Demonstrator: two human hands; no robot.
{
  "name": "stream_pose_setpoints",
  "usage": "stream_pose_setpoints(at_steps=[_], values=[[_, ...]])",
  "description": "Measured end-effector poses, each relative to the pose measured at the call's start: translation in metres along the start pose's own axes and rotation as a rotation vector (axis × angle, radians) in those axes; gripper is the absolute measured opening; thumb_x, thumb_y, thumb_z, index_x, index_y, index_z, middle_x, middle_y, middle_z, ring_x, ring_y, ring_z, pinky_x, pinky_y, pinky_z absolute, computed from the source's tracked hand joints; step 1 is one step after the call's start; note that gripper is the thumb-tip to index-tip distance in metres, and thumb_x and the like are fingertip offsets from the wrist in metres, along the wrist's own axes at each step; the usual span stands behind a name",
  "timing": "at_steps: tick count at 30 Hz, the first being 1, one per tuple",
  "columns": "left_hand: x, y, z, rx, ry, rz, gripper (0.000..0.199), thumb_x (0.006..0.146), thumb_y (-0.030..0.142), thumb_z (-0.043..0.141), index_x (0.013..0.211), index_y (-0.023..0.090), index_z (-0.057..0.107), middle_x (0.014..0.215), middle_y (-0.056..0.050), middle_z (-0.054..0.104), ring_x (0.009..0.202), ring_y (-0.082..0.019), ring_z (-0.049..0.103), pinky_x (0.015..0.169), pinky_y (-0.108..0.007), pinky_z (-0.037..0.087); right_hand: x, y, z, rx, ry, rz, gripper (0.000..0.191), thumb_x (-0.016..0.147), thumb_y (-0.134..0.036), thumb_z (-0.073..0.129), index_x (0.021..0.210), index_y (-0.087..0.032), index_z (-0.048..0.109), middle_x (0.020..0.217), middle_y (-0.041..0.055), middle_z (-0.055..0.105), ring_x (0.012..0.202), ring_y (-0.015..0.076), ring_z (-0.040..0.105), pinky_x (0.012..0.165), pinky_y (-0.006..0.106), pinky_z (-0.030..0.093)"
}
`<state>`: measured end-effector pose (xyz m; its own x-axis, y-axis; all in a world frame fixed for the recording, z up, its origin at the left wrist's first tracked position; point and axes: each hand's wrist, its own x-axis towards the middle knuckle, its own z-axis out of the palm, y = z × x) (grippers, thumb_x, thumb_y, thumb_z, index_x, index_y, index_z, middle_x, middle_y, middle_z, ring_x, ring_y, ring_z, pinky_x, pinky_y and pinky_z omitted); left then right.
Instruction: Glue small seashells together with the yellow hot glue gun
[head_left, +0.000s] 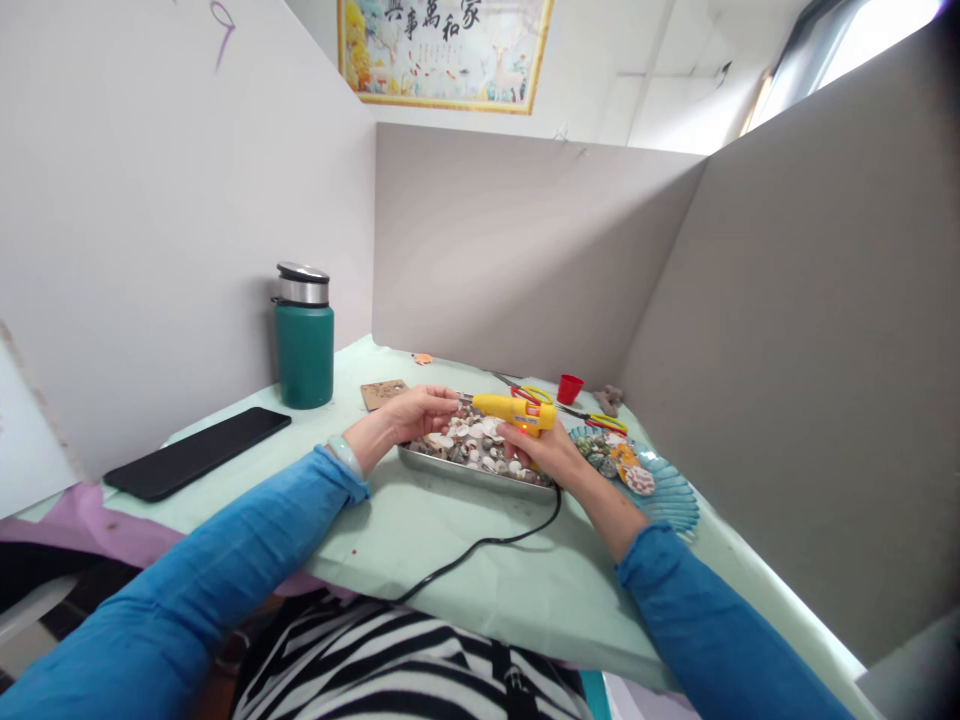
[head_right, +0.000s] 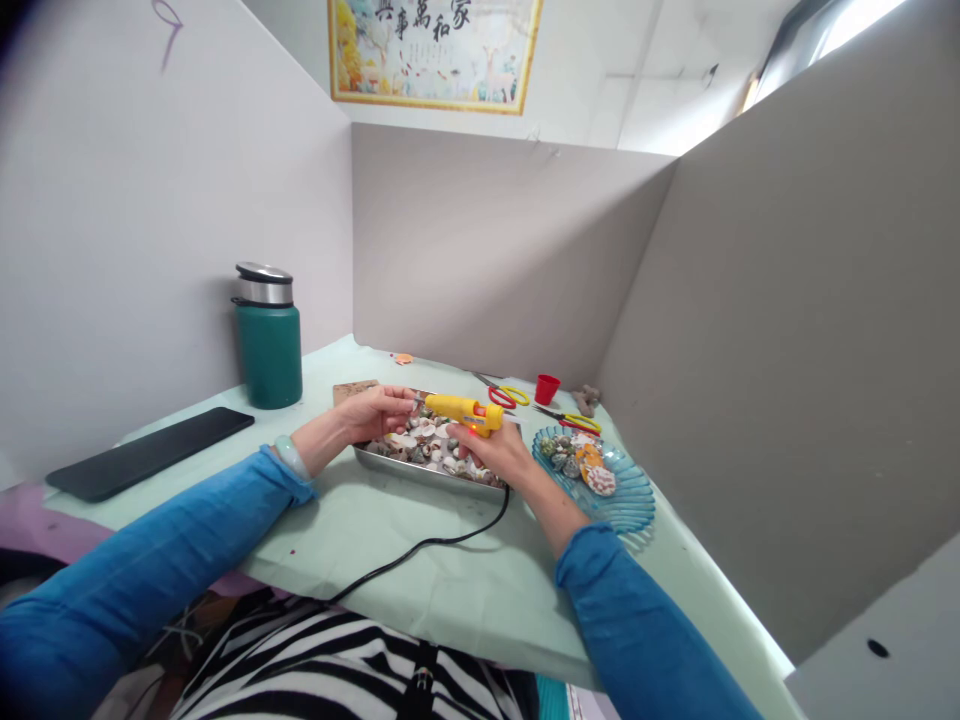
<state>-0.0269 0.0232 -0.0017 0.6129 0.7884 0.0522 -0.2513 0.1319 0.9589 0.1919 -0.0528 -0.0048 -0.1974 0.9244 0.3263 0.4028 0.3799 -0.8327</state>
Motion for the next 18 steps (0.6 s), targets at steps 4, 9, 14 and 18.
stream_pose_setpoints(at_steps=[4, 9, 14, 18], values=[[0.001, 0.0, 0.0, -0.02, 0.024, 0.017, 0.018, 0.061, 0.01, 0.071, 0.074, 0.01, 0.059, 0.053, 0.002, 0.054, 0.042, -0.004, 0.046, 0.047, -0.019, 0.041, 0.0, -0.001, 0.0, -0.021, 0.036, 0.006, 0.036, 0.071, -0.05, 0.06, 0.059, -0.017, 0.056, 0.046, -0.002, 0.052, 0.037, 0.0065, 0.038, 0.039, 0.021, 0.033], [0.004, -0.002, -0.004, -0.034, 0.001, 0.047, 0.019, 0.061, 0.011, 0.071, 0.076, 0.01, 0.061, 0.055, 0.002, 0.054, 0.043, -0.004, 0.045, 0.049, -0.02, 0.041, 0.002, 0.003, -0.001, -0.06, 0.126, 0.021, 0.038, 0.072, -0.053, 0.058, 0.061, -0.017, 0.057, 0.05, -0.0005, 0.055, 0.039, 0.0074, 0.041, 0.04, 0.021, 0.035], [0.005, -0.003, -0.005, -0.009, 0.016, 0.056, 0.019, 0.06, 0.011, 0.071, 0.076, 0.01, 0.061, 0.058, 0.002, 0.055, 0.043, -0.003, 0.044, 0.048, -0.019, 0.04, 0.008, 0.01, -0.007, -0.29, 0.215, 0.122, 0.044, 0.076, -0.055, 0.05, 0.057, -0.016, 0.059, 0.049, 0.0025, 0.057, 0.041, 0.0108, 0.048, 0.046, 0.023, 0.038], [0.003, -0.003, -0.003, 0.02, 0.049, 0.046, 0.019, 0.061, 0.012, 0.071, 0.076, 0.01, 0.061, 0.056, 0.001, 0.055, 0.042, -0.003, 0.044, 0.047, -0.019, 0.041, 0.01, 0.014, -0.008, -0.684, 0.173, 0.069, 0.036, 0.077, -0.05, 0.05, 0.084, -0.018, 0.066, 0.074, 0.0056, 0.066, 0.069, 0.0192, 0.061, 0.06, 0.026, 0.042]])
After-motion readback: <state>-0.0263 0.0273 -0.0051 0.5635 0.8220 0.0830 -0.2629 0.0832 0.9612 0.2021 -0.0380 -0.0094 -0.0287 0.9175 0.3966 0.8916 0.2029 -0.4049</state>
